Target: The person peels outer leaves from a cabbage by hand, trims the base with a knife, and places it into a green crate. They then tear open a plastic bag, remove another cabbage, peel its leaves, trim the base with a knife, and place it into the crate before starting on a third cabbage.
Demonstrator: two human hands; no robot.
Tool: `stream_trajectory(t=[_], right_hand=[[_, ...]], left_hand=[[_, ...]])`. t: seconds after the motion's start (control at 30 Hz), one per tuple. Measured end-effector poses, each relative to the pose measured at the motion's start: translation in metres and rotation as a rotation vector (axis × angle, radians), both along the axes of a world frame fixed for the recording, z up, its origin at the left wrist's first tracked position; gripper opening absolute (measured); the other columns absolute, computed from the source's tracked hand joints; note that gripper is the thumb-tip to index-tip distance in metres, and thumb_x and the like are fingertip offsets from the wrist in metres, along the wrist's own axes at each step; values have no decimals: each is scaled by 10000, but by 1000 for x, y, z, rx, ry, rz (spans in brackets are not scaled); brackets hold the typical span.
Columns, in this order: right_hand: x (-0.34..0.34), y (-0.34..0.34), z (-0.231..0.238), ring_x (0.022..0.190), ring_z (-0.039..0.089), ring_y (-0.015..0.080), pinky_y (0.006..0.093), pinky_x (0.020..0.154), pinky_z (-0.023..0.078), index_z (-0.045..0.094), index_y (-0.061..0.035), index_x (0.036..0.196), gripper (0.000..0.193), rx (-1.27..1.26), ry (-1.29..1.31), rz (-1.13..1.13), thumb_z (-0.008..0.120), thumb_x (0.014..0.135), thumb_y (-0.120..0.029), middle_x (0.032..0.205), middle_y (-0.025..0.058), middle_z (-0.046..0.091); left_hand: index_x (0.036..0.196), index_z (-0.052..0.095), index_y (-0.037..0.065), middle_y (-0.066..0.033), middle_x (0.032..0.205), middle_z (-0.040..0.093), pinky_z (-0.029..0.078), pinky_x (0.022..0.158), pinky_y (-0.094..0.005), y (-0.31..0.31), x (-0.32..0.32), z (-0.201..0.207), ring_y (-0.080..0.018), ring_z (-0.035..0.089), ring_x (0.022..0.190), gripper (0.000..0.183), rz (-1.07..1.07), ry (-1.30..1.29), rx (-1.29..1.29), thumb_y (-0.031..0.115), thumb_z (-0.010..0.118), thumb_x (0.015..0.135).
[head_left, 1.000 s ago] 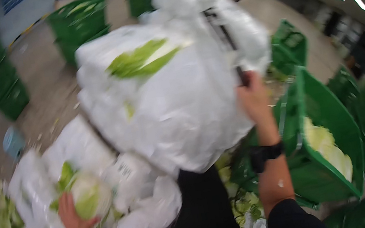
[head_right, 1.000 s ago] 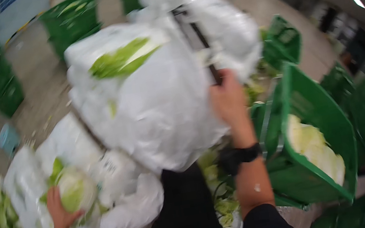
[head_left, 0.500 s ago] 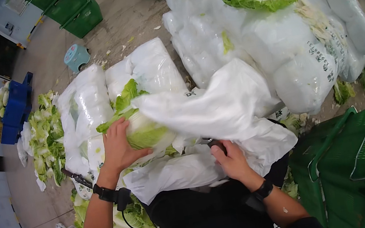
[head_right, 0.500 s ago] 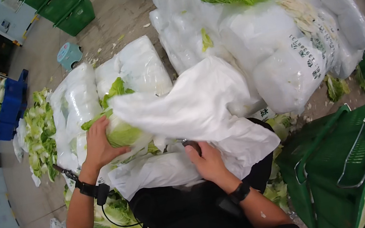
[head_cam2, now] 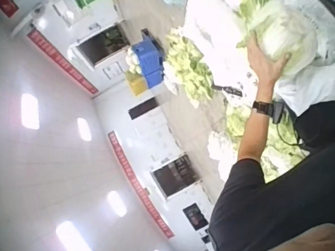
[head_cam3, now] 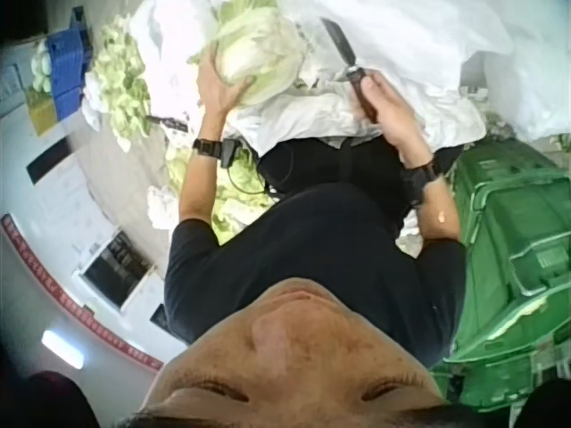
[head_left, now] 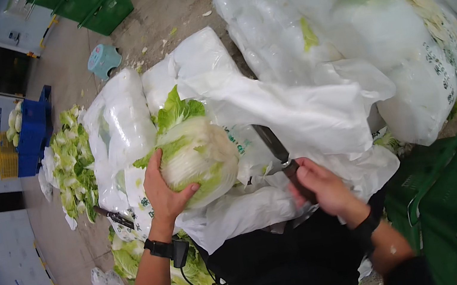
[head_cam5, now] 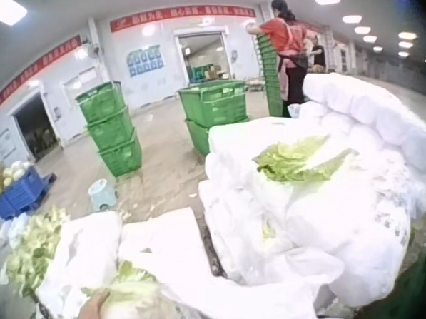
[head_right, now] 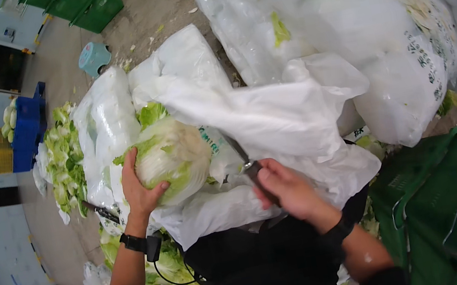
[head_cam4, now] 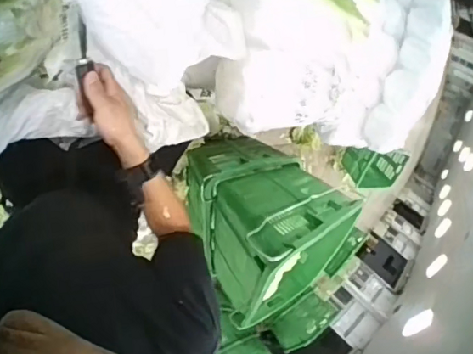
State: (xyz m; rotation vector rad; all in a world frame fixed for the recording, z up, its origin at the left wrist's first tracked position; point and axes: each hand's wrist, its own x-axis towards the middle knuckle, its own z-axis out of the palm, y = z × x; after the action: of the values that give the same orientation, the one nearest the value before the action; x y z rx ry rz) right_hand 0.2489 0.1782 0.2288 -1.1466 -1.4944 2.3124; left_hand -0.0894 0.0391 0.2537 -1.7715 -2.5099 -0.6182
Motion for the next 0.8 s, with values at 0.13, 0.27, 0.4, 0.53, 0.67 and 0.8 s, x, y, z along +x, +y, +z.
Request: stream_trajectory(t=[0.13,0.27,0.4,0.53,0.67,0.8], right_hand=[[-42,-49,-16,735,572,142,310,695,499,426,-9,1311,403,389,-58,-82,505,1020,-276,864,64,605],[-58,-68,0,970,637,447,501,802,508,469,-35,1303,420,470,-142,-5,537,972,-285,1089,256,652],[-78,-67,-27,942,637,462,525,802,506,478,-37,1293,411,651,-155,-33,538,972,-286,1049,249,662],[-76,14,-96,576,584,188,322,473,466,546,-58,1152,350,-629,76,-145,437,1033,-369,775,78,626],[-60,44,-41,516,493,102,251,419,382,577,-55,1099,358,-651,59,-197,421,1044,-372,734,37,585],[-19,73,6,458,471,108,255,419,391,541,4,1242,467,-471,225,190,395,1052,-396,710,54,570]], left_hand=[[1340,518,-7,-234,1300,567,407,1036,-497,3,-5,-7,-425,524,1208,1013,-80,118,17,564,833,565],[1308,550,-10,-228,1283,580,412,1029,-499,-6,-10,-12,-425,532,1189,993,-46,109,-2,568,836,553],[1291,564,-11,-213,1299,580,411,1025,-507,-10,-11,-16,-445,529,1183,986,30,78,-196,605,825,567],[1302,557,-13,-209,1339,567,404,1037,-510,-2,0,-11,-453,517,1218,1012,-99,148,26,684,780,602],[1317,545,-15,-208,1356,563,401,1046,-509,-22,-4,-19,-446,517,1232,1036,-104,168,87,713,757,611],[1332,539,-4,-191,1353,572,405,1043,-511,-13,-8,-18,-439,524,1228,1043,-94,153,118,712,761,606]])
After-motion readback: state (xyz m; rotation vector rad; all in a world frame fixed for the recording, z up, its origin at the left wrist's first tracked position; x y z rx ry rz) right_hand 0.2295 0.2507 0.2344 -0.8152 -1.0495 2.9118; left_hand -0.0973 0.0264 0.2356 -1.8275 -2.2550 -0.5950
